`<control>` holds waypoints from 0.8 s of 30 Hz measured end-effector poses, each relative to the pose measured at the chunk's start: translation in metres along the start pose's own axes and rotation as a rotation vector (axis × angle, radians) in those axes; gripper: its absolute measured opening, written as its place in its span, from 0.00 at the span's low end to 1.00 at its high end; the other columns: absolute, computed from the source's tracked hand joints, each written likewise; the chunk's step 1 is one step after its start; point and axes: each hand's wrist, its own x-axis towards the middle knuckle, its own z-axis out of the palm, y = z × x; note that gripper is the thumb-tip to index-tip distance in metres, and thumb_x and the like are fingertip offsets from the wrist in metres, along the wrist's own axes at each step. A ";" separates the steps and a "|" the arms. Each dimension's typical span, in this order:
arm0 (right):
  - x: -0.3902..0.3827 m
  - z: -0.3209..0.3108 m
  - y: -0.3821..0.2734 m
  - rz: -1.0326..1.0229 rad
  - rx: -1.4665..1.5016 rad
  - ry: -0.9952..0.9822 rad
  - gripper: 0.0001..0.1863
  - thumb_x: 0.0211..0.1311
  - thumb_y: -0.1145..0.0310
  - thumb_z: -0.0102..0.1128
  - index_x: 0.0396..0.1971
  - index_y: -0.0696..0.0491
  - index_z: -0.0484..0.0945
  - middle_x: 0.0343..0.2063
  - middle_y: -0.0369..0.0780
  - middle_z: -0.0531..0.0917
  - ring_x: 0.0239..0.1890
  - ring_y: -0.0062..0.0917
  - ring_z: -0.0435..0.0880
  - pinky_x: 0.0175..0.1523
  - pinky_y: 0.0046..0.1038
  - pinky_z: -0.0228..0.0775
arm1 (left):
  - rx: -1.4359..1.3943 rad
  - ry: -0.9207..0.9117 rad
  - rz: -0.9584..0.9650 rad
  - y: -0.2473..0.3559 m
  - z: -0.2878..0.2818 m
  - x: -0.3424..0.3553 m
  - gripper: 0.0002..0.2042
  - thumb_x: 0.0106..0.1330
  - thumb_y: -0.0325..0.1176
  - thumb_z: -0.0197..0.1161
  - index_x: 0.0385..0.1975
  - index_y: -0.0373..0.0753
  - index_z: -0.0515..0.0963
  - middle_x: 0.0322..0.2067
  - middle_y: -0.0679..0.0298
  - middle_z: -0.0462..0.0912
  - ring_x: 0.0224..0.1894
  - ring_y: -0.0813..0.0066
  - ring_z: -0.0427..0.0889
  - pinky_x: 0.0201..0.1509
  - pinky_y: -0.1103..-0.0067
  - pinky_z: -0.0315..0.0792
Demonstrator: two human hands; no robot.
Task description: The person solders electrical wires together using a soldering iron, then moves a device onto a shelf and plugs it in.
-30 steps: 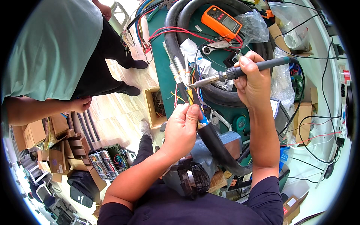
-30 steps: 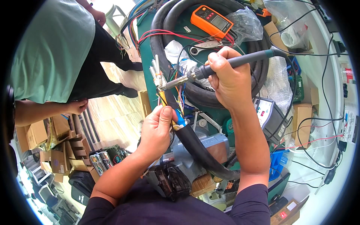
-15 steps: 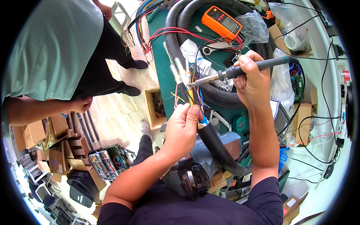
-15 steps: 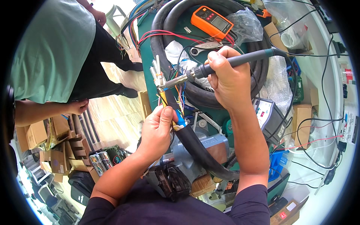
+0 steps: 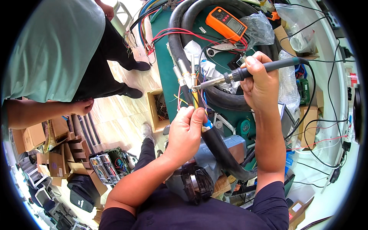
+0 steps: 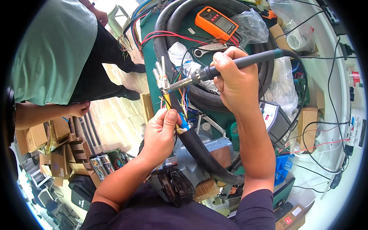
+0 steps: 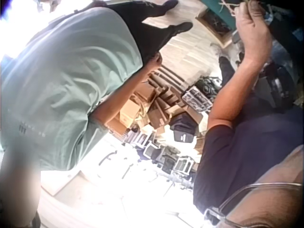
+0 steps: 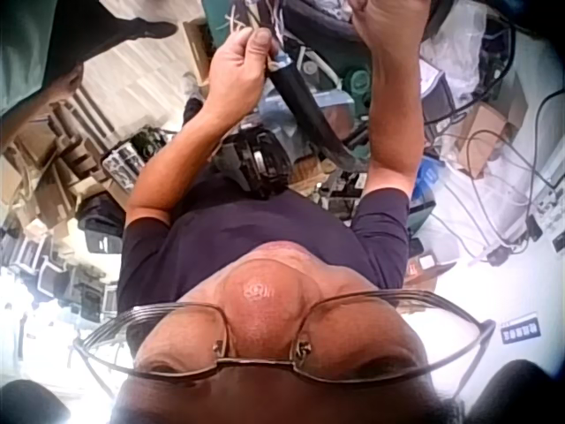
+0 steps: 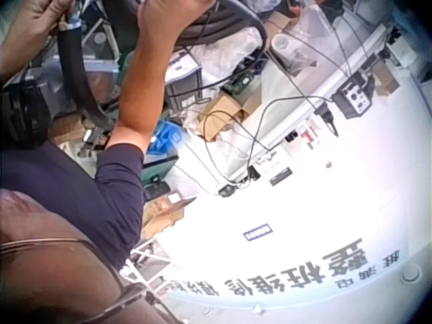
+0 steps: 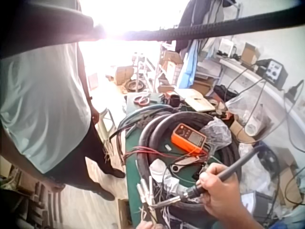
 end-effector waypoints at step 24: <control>0.000 0.003 0.000 -0.048 -0.043 0.006 0.08 0.55 0.73 0.58 0.19 0.54 0.69 0.16 0.35 0.74 0.11 0.10 0.65 0.15 0.13 0.54 | -0.011 -0.005 0.019 0.000 0.000 0.000 0.16 0.71 0.41 0.50 0.24 0.36 0.72 0.25 0.64 0.66 0.27 0.75 0.67 0.34 0.79 0.63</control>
